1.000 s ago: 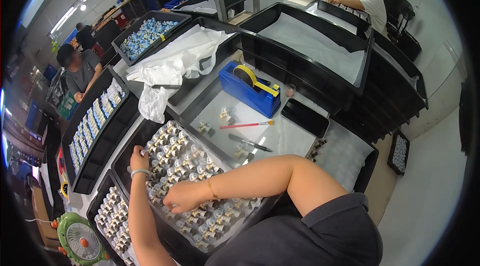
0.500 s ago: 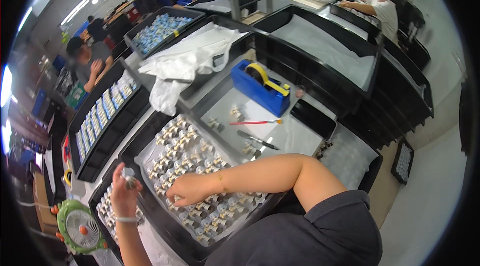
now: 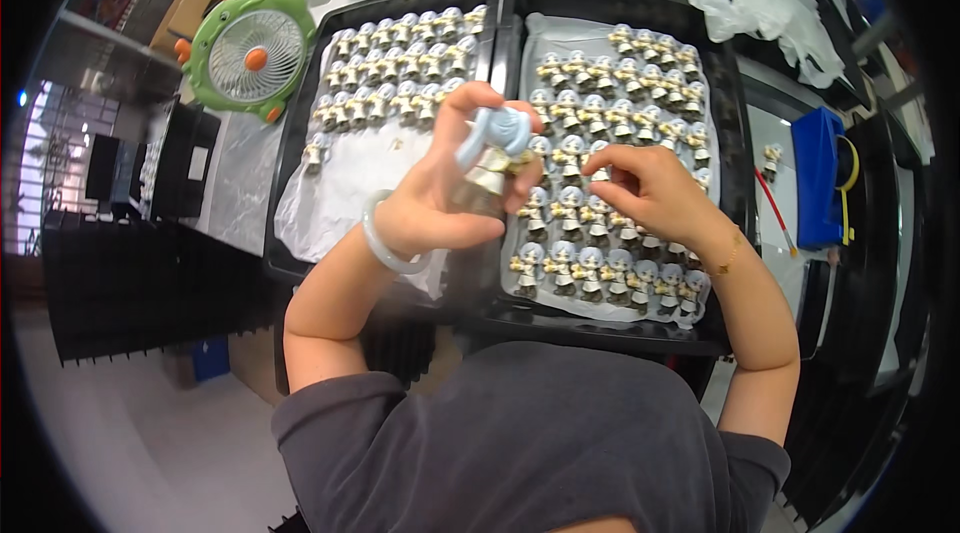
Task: The person assembles small figurines by picking up individual parts from a tray and attaching them to a base. They handle the items one at a time, using both hands to align and secure the components. The assembled figures are placed into a second tray on the table.
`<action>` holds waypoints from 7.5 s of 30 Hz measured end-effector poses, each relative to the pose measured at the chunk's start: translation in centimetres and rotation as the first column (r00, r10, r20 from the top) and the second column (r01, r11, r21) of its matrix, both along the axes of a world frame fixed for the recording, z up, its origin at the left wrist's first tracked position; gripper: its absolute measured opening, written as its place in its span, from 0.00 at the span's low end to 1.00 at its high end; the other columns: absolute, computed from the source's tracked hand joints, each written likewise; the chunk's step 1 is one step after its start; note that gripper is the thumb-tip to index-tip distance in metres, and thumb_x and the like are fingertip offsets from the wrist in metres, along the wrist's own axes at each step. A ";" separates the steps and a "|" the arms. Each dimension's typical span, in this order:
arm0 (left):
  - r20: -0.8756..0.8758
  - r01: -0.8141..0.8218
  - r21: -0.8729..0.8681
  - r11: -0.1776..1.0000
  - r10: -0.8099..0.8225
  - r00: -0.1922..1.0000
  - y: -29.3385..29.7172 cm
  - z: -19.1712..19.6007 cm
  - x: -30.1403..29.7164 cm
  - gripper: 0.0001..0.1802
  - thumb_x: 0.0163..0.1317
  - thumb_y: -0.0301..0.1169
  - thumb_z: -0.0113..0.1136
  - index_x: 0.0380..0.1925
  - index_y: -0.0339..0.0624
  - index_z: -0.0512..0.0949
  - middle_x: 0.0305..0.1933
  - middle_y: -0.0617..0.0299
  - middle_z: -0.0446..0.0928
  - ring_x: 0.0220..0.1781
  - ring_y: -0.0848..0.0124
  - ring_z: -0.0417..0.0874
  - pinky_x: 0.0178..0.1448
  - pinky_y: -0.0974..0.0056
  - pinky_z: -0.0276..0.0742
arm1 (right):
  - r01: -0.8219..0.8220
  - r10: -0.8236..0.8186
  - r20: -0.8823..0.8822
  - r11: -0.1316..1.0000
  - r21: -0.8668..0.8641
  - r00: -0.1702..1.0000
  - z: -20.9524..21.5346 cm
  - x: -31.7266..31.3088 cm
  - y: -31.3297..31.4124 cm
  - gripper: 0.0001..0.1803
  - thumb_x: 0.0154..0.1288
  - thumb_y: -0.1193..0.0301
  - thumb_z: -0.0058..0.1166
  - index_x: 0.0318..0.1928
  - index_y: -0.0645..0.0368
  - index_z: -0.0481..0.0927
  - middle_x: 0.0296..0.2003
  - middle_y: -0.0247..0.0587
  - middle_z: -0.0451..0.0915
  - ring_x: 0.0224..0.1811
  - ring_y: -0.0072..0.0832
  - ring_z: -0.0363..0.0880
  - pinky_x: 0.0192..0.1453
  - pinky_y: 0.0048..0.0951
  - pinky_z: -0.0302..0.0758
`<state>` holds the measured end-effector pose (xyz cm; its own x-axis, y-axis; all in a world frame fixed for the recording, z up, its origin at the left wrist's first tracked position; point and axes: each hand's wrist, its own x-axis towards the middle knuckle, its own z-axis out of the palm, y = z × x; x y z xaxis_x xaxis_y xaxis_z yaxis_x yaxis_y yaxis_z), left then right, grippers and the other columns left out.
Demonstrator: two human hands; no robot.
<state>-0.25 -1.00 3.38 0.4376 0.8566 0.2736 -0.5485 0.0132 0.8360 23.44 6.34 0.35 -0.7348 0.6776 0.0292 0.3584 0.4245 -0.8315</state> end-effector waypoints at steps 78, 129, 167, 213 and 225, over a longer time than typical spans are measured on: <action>-0.593 0.143 0.463 0.875 0.426 -0.683 -2.1 -5.7 -22.6 0.41 0.42 0.25 0.65 0.62 0.51 0.65 0.57 0.59 0.71 0.65 0.59 0.64 0.66 0.53 0.58 | -0.038 0.035 -0.036 0.996 -0.083 0.999 0.3 -0.2 -0.6 0.09 0.56 0.71 0.57 0.37 0.61 0.79 0.15 0.36 0.68 0.17 0.22 0.65 0.24 0.27 0.62; -0.200 -0.012 -0.015 1.000 0.008 0.980 0.8 -1.0 1.0 0.51 0.37 0.12 0.61 0.61 0.57 0.50 0.67 0.50 0.58 0.67 0.50 0.65 0.69 0.47 0.59 | -0.016 0.014 -0.033 0.998 -0.054 0.999 0.8 0.5 0.3 0.08 0.58 0.68 0.56 0.35 0.58 0.79 0.13 0.34 0.68 0.16 0.24 0.66 0.24 0.28 0.63; -0.611 -0.361 0.608 0.707 0.707 0.355 3.4 0.5 -4.2 0.32 0.43 0.39 0.71 0.49 0.43 0.70 0.40 0.61 0.76 0.43 0.71 0.76 0.47 0.66 0.71 | -0.006 -0.012 -0.092 0.980 -0.198 0.996 0.2 0.2 -0.3 0.12 0.58 0.75 0.54 0.43 0.62 0.80 0.15 0.28 0.67 0.17 0.13 0.61 0.24 0.20 0.59; -0.756 -0.076 0.652 0.754 0.641 -0.133 27.4 -11.6 12.1 0.15 0.61 0.32 0.54 0.49 0.46 0.72 0.45 0.47 0.75 0.47 0.49 0.78 0.52 0.53 0.73 | 0.009 -0.011 0.022 0.993 0.120 1.000 -4.1 0.6 2.7 0.16 0.52 0.62 0.58 0.38 0.58 0.82 0.19 0.39 0.77 0.24 0.34 0.78 0.32 0.33 0.73; -0.390 -0.062 -0.177 0.982 -0.012 0.921 4.7 0.7 1.9 0.48 0.46 0.35 0.67 0.66 0.38 0.54 0.59 0.51 0.68 0.54 0.65 0.74 0.57 0.59 0.72 | -0.119 0.123 0.070 0.991 -0.065 0.990 1.0 0.8 0.7 0.14 0.55 0.63 0.56 0.39 0.57 0.81 0.21 0.45 0.79 0.26 0.39 0.80 0.36 0.36 0.74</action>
